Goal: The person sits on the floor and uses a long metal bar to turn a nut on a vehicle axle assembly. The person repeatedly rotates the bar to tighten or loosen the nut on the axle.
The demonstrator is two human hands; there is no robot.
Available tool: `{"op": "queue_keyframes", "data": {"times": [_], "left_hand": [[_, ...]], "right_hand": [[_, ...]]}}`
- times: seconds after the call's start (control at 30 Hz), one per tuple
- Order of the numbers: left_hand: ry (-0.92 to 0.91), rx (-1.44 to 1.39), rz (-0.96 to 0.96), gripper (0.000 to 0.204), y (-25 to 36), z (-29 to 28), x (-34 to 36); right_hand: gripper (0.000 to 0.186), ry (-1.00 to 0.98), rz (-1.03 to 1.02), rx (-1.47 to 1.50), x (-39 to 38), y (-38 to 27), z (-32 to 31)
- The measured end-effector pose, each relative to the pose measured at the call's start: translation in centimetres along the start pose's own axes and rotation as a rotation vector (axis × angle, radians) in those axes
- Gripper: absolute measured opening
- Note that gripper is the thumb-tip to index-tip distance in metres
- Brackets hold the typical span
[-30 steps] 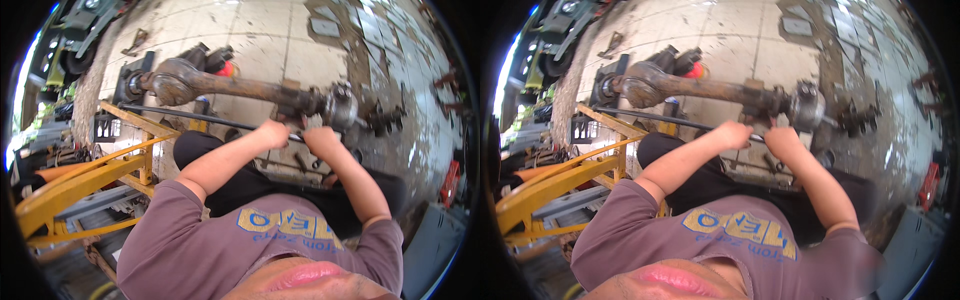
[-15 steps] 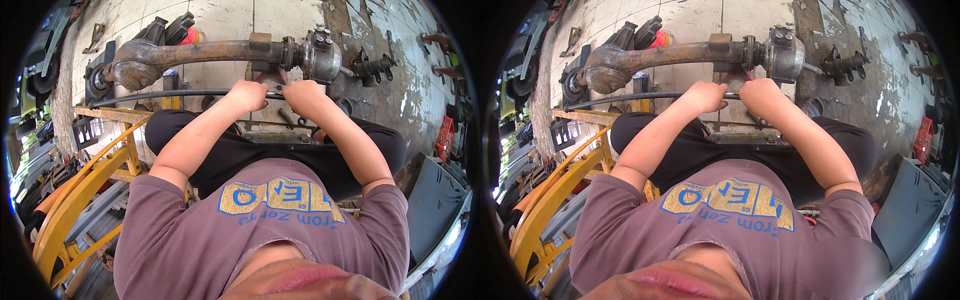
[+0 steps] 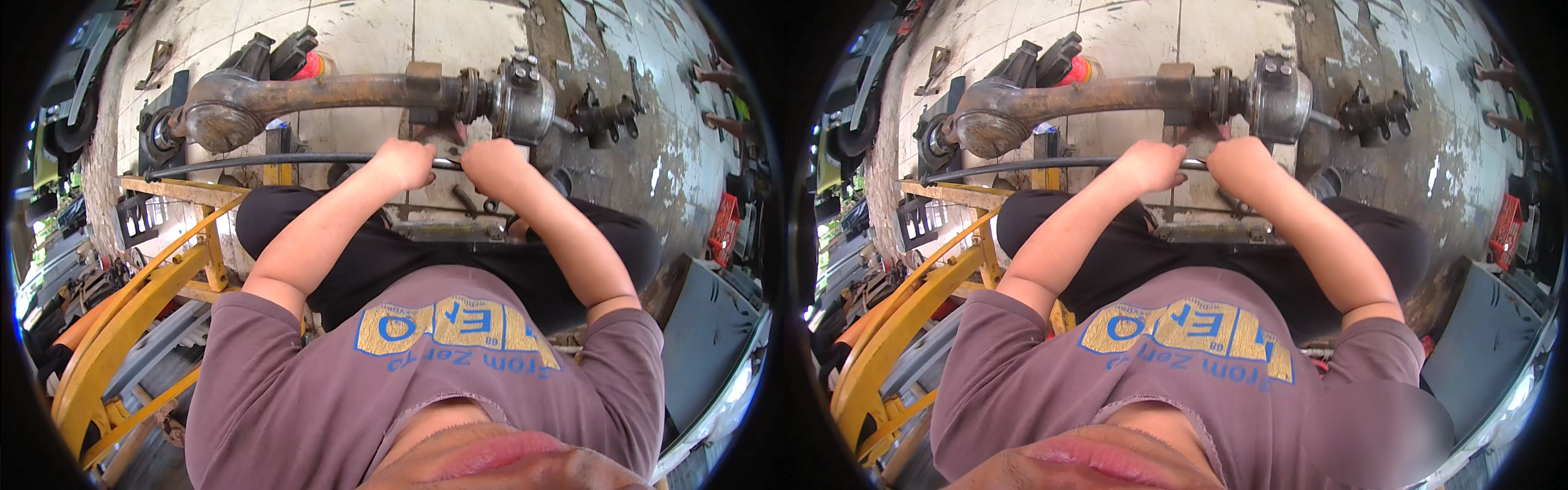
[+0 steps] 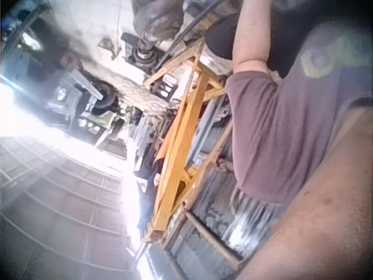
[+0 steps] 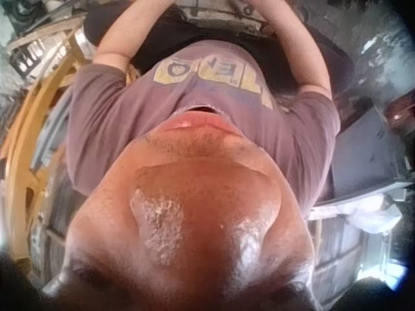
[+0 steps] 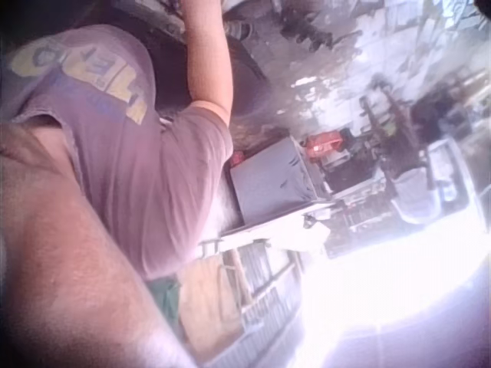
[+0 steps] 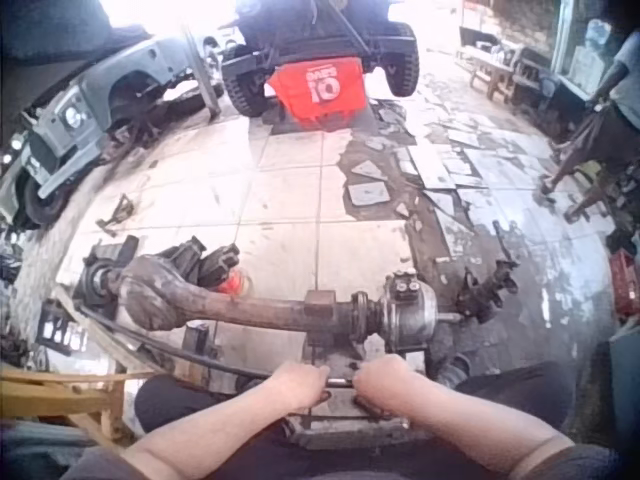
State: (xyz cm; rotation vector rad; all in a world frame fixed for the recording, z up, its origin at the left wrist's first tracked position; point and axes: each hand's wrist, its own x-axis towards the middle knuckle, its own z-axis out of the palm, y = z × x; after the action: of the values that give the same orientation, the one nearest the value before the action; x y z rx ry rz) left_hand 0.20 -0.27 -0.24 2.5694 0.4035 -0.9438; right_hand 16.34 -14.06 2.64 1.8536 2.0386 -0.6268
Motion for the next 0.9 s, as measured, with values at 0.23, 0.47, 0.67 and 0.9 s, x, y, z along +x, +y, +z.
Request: {"op": "queue_keyframes", "data": {"times": [0.23, 0.47, 0.67, 0.9], "left_hand": [[-0.002, 0.013, -0.001, 0.046, -0.4, 0.2, -0.2], [0.023, -0.009, 0.003, 0.046, -0.7, 0.2, 0.0], [0.012, -0.006, 0.006, 0.044, -0.6, 0.6, 0.0], [0.0, 0.002, -0.011, 0.043, -0.2, 0.4, -0.1]], "right_hand": [[0.011, 0.025, -0.019, 0.029, 0.6, -0.1, 0.3], [0.013, -0.008, 0.001, 0.025, 0.8, -0.6, -0.7], [0.012, -0.01, -0.014, 0.029, 0.7, -0.5, -0.8], [0.011, -0.007, -0.039, -0.036, 1.3, 0.2, 0.6]]}}
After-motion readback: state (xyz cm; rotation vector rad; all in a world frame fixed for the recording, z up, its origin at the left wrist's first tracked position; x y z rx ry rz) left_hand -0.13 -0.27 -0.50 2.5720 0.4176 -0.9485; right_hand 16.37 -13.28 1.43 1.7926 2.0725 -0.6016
